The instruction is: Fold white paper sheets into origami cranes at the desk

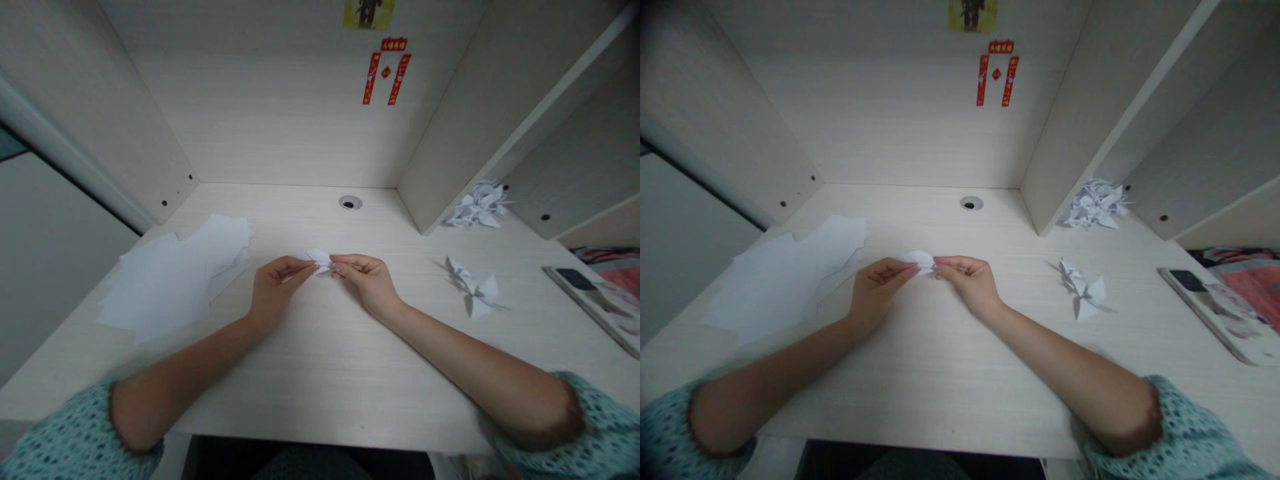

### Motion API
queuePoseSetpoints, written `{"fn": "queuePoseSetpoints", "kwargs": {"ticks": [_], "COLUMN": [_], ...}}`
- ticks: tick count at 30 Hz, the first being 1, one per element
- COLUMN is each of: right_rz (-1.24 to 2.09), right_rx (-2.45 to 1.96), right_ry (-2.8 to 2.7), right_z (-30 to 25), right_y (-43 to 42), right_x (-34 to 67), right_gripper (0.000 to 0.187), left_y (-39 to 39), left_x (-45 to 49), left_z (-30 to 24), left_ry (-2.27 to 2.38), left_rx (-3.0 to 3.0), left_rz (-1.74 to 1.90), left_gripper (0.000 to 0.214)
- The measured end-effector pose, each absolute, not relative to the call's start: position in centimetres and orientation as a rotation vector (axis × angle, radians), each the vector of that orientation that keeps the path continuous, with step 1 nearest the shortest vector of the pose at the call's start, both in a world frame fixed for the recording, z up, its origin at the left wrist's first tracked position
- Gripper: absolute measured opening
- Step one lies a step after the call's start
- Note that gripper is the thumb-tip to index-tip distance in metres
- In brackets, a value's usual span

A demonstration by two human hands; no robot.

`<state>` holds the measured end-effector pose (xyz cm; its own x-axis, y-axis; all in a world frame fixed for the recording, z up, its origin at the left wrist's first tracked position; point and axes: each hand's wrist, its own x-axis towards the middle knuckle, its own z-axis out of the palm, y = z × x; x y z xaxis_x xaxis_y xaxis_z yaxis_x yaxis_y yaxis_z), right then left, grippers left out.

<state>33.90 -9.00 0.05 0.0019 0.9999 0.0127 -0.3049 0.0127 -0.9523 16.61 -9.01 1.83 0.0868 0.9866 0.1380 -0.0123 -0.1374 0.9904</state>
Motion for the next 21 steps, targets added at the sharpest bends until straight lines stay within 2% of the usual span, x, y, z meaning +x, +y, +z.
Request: {"fn": "queuePoseSetpoints", "kwargs": {"ticks": [21], "right_rz": [1.283], "right_rx": [-0.986], "right_ry": [-1.035], "right_z": [0.3], "right_y": [-9.24], "right_x": [33.7], "right_gripper": [0.022], "left_y": [-9.04], "left_x": [16.95], "left_z": [2.25], "left_ry": [1.102], "left_rx": [1.242], "left_rz": [1.22], "left_gripper": [0.022]}}
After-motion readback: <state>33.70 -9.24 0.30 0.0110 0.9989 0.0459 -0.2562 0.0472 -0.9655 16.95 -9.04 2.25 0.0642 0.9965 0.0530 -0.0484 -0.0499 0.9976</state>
